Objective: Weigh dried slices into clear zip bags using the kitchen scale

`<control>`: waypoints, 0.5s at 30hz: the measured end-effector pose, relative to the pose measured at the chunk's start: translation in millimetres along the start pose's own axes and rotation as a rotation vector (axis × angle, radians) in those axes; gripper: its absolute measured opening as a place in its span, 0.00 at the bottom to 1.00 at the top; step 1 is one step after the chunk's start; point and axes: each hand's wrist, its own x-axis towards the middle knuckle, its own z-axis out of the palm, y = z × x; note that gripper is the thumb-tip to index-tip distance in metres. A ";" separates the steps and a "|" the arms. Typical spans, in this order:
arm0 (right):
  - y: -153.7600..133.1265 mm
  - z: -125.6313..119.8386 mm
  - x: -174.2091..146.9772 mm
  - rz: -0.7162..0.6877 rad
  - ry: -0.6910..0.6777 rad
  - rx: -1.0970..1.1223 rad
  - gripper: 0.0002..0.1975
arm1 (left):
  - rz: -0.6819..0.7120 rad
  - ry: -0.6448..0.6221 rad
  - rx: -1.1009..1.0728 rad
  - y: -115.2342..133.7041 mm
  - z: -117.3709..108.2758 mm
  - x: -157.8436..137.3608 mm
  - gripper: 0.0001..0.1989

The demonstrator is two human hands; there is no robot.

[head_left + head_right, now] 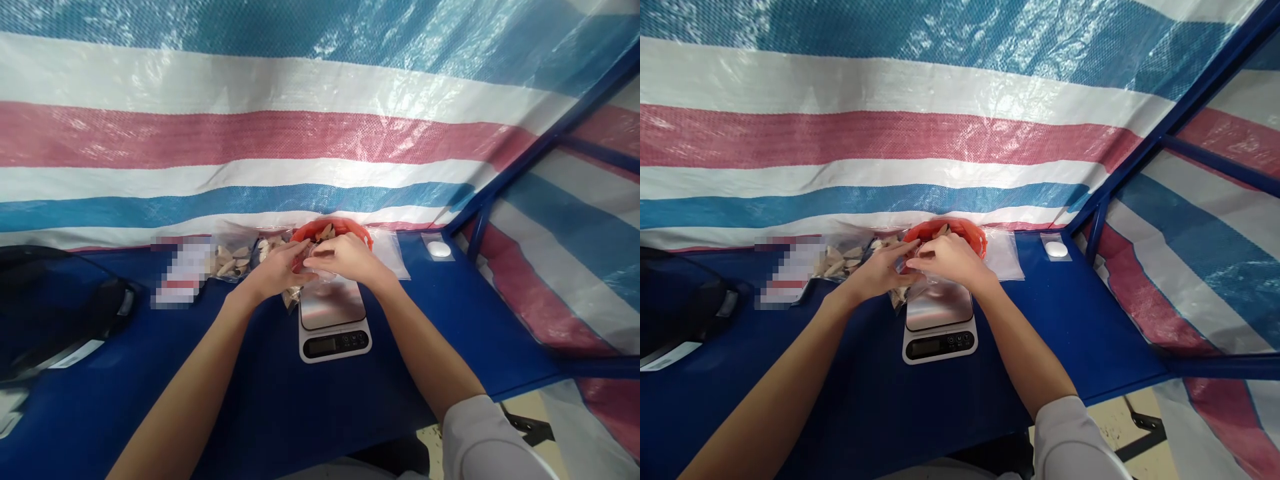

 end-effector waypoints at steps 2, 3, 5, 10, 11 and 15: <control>-2.1 5.6 5.6 0.031 -0.018 -0.079 0.10 | 0.007 -0.020 -0.005 0.6 -1.5 0.4 0.31; -2.1 7.5 7.6 0.037 -0.028 -0.102 0.10 | 0.008 -0.037 -0.003 1.1 -2.4 0.6 0.30; -0.2 8.9 10.0 0.039 -0.041 -0.109 0.10 | 0.001 -0.061 0.003 1.9 -3.9 1.0 0.29; 10.5 -2.5 9.6 -0.043 -0.027 0.113 0.08 | -0.039 -0.068 -0.001 0.0 -7.7 -0.5 0.27; 12.5 -6.7 8.8 -0.062 -0.042 0.200 0.07 | -0.052 -0.081 -0.010 -0.3 -9.4 -1.2 0.25; 19.0 -21.9 4.4 -0.068 -0.049 0.452 0.12 | -0.158 -0.167 -0.018 0.9 -20.2 -4.1 0.22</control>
